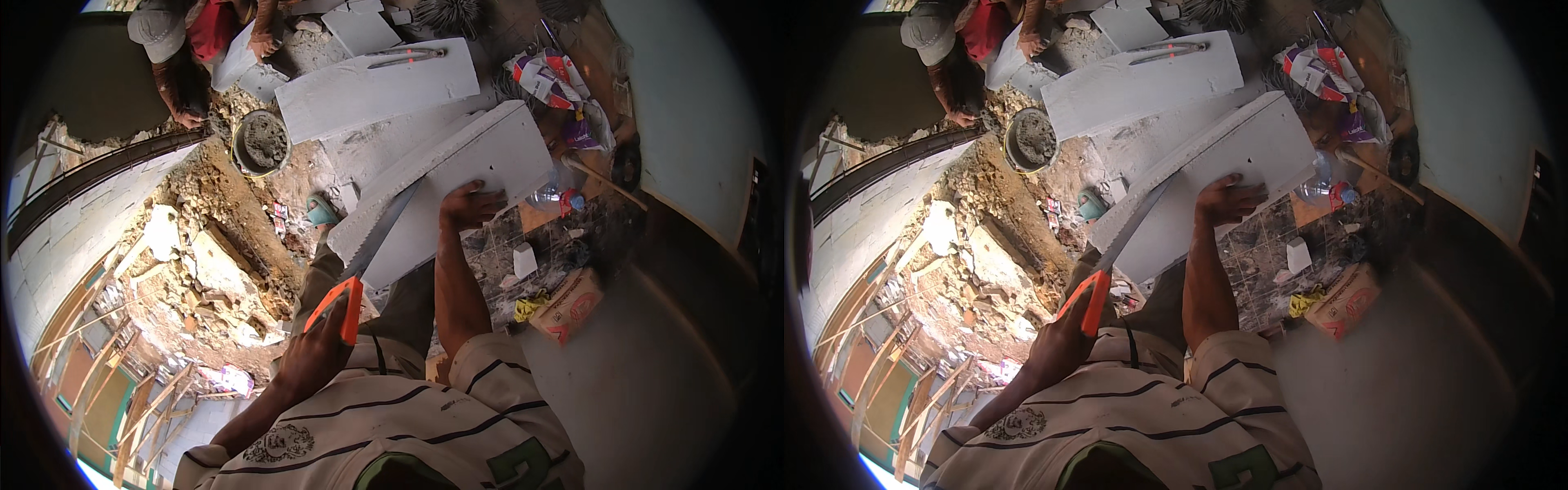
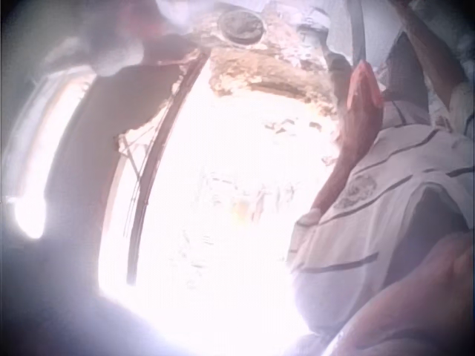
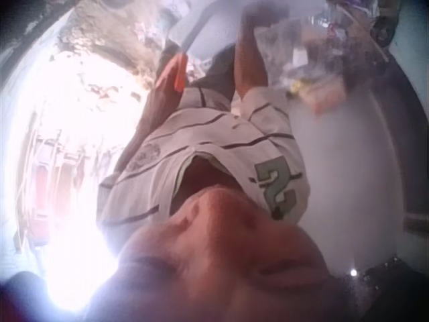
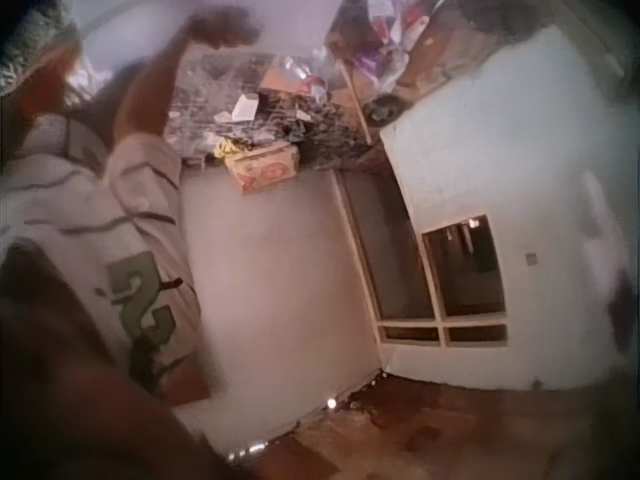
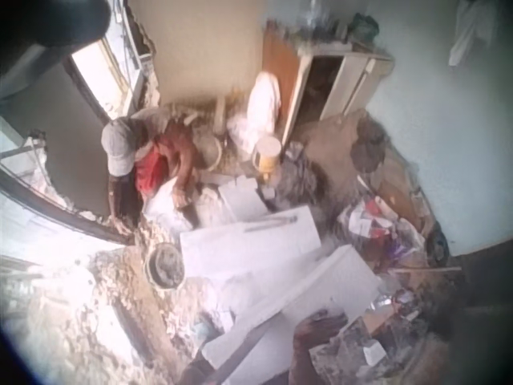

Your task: The person saws several lightweight masonry blocks and then moves them to a pile while sitting on the floor.

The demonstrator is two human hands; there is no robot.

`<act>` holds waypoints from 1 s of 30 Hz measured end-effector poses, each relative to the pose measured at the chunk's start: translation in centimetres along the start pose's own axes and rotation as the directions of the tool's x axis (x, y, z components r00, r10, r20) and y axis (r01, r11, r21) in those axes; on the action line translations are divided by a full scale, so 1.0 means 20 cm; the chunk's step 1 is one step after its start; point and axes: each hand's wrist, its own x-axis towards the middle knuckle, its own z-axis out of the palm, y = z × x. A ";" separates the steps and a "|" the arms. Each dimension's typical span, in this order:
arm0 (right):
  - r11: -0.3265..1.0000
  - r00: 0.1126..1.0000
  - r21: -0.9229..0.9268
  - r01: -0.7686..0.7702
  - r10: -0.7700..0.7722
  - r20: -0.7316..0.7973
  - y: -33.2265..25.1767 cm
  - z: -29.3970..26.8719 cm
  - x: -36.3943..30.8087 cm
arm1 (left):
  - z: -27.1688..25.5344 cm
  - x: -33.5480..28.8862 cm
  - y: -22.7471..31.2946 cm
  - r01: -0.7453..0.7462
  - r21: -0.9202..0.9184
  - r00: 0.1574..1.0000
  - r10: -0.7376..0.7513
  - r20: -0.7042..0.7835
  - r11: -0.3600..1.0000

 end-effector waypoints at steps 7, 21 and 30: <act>1.000 0.996 0.025 0.000 -0.002 0.090 -0.09 -0.06 -0.07 | 0.24 0.69 -0.08 0.190 0.061 0.979 -0.194 0.069 0.980; 0.997 0.997 0.072 -0.025 0.019 0.073 -0.08 -0.12 -0.06 | 0.15 0.51 -0.08 0.246 0.121 0.947 -0.265 0.183 0.962; 0.209 0.217 0.074 0.975 -0.969 -0.116 -0.40 -0.14 0.16 | 0.29 0.66 -0.04 0.145 0.037 0.989 -0.145 0.002 0.989</act>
